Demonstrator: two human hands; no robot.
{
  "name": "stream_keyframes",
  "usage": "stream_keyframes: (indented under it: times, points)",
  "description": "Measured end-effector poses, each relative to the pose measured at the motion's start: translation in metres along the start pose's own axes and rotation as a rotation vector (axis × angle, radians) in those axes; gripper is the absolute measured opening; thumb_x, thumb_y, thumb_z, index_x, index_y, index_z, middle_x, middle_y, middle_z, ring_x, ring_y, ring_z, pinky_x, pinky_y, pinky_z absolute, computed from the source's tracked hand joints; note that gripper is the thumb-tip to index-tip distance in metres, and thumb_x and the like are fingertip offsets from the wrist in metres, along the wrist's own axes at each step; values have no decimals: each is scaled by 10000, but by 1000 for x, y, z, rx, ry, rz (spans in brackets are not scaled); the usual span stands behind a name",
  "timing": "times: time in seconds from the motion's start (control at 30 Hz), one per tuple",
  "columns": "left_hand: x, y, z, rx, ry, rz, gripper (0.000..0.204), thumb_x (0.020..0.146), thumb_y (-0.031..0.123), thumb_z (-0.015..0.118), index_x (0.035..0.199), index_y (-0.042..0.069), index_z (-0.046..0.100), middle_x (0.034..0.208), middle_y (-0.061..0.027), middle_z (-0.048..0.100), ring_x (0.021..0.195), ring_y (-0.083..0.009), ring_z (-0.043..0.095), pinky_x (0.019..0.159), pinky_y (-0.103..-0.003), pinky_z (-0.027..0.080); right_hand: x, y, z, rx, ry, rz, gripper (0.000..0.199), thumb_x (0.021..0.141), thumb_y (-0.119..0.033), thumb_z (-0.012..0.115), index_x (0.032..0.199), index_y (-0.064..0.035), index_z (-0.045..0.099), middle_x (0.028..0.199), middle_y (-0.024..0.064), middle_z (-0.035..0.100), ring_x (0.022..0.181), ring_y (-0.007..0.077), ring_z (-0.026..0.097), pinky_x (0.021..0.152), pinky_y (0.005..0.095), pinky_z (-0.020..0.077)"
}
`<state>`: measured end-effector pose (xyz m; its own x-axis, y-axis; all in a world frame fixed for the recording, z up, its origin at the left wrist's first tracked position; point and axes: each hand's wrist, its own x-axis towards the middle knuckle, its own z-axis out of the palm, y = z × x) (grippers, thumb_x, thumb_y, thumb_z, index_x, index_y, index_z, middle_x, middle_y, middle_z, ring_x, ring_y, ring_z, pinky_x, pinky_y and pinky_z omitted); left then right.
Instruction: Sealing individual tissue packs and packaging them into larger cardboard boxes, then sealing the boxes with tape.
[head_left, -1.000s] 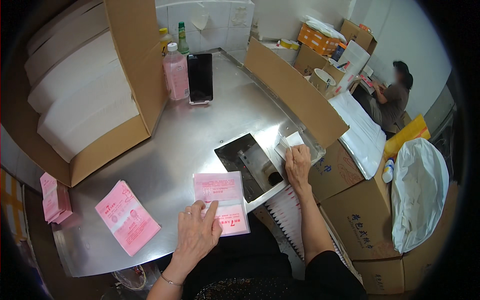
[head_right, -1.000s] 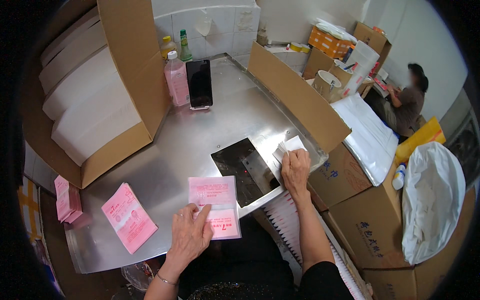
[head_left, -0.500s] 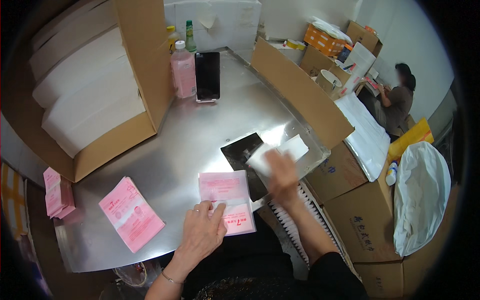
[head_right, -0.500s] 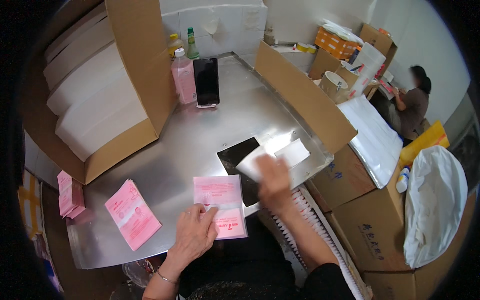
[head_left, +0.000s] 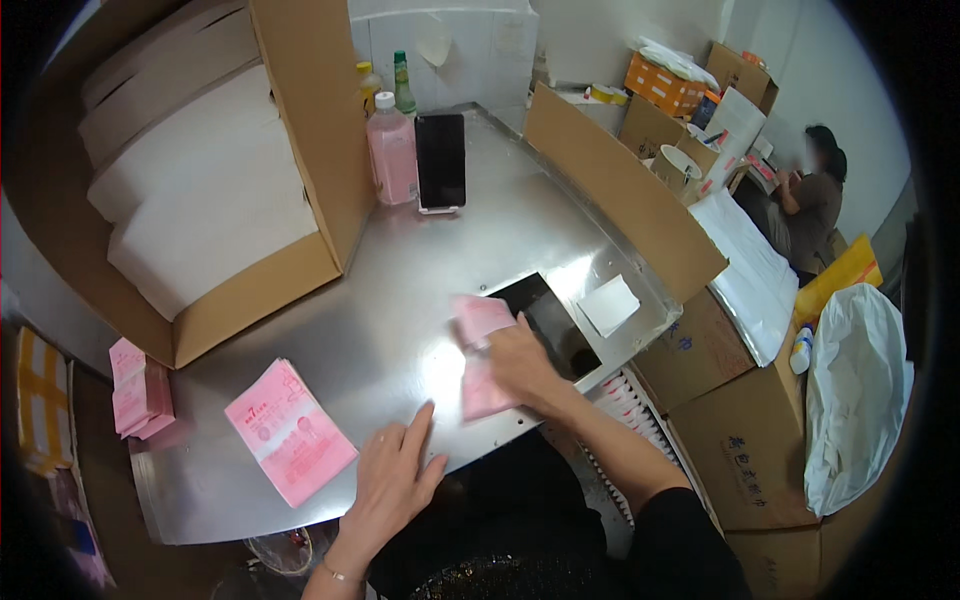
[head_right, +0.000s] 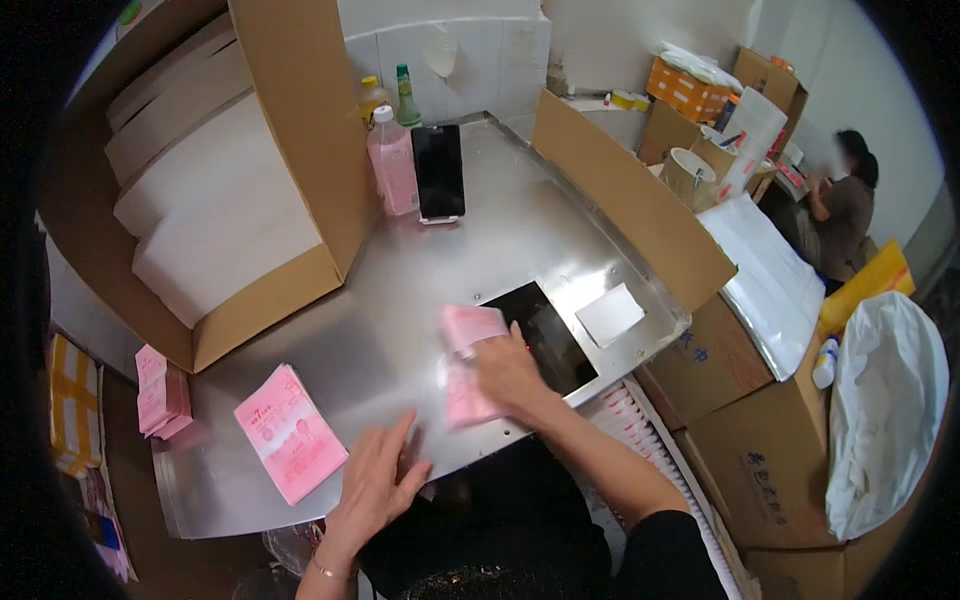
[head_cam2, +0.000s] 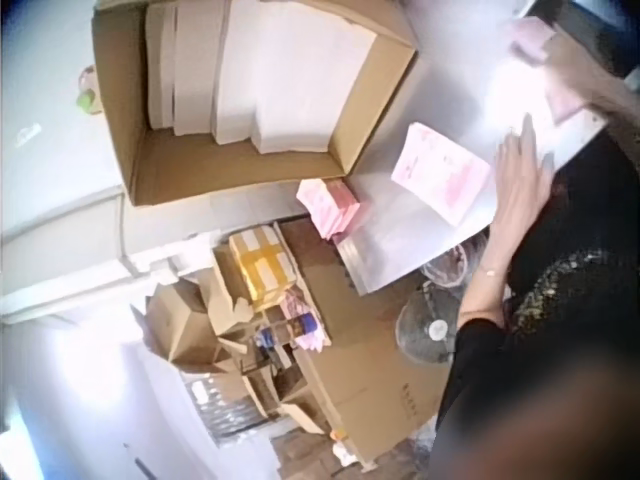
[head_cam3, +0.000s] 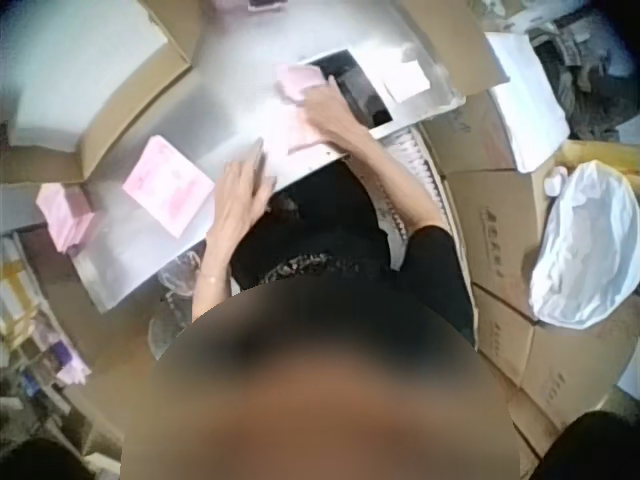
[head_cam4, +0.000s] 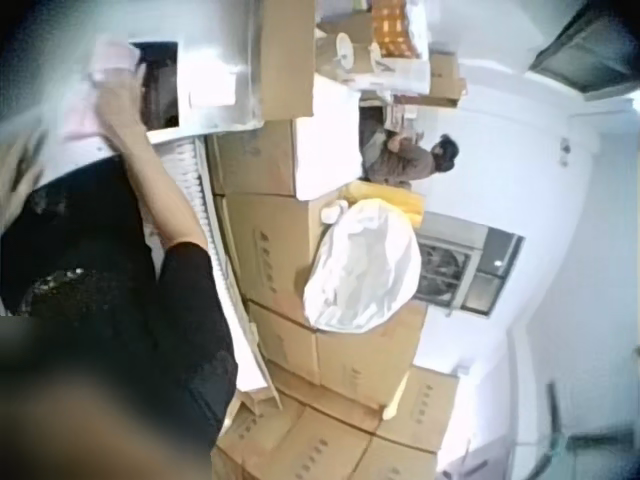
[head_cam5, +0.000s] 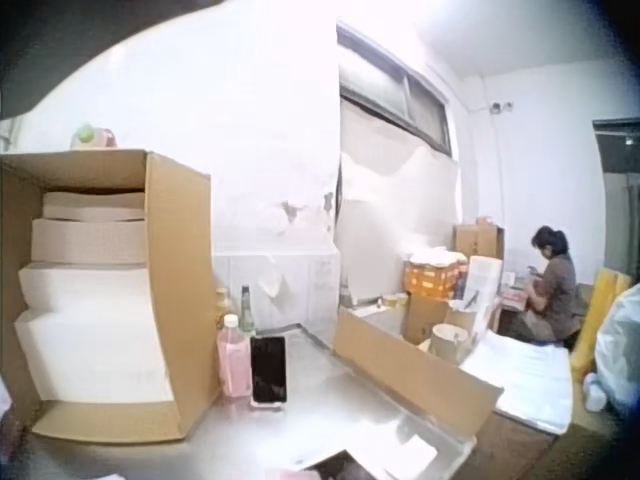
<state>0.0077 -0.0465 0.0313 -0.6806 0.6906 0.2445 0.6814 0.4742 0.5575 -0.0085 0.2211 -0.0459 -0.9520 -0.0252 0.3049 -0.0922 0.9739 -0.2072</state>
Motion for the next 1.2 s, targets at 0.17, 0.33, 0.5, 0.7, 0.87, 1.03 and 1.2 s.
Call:
stream_keyframes:
  times: [0.17,0.33,0.5,0.7,0.87,1.03,1.2]
  points:
    - [-12,-9,-3,-2,13,118,398,829,131,712,1216,70,641,862,-102,532,778,-287,529,713,-413,406,-22,9,-61,-117,-373,232,110,880,-121,582,884,-19,622,790,175,660,735,375,645,679,466,513]
    - [-11,-13,2,-91,107,29,300,794,81,728,1093,81,696,782,-45,538,774,-241,524,710,-367,370,-50,36,-93,-189,367,340,227,830,-141,697,1019,-26,644,876,146,623,859,344,609,774,435,497]
    - [-5,-9,9,-6,111,59,258,784,57,718,1040,87,720,791,-33,546,768,-234,522,705,-364,375,-64,36,-78,-280,323,344,249,798,-68,714,1035,-12,662,904,125,619,903,329,587,785,441,482]
    - [3,15,8,-357,286,-16,418,794,23,708,1207,22,645,1126,-141,619,998,-312,581,868,-412,457,-44,-10,-118,931,311,455,154,864,-36,663,1002,7,716,933,57,639,767,140,606,672,280,481]
    - [31,41,11,-357,387,162,499,810,-7,715,1285,9,564,1244,-186,586,1142,-307,576,933,-346,490,-40,-62,-138,1307,-42,422,105,854,-55,723,913,30,703,820,20,620,732,79,578,651,235,446]
    - [19,34,13,-612,380,15,382,836,-21,709,1197,12,589,1236,-162,598,1090,-250,607,926,-323,489,-45,-77,-120,1373,-172,385,148,864,-70,729,963,39,714,886,33,644,740,78,578,639,223,452]
    - [16,29,13,-613,374,25,224,861,15,720,1074,-6,654,1117,-122,650,953,-183,657,699,-263,530,-51,-73,-112,1213,-276,241,169,878,-94,720,1000,24,720,886,44,647,738,84,564,643,238,449]
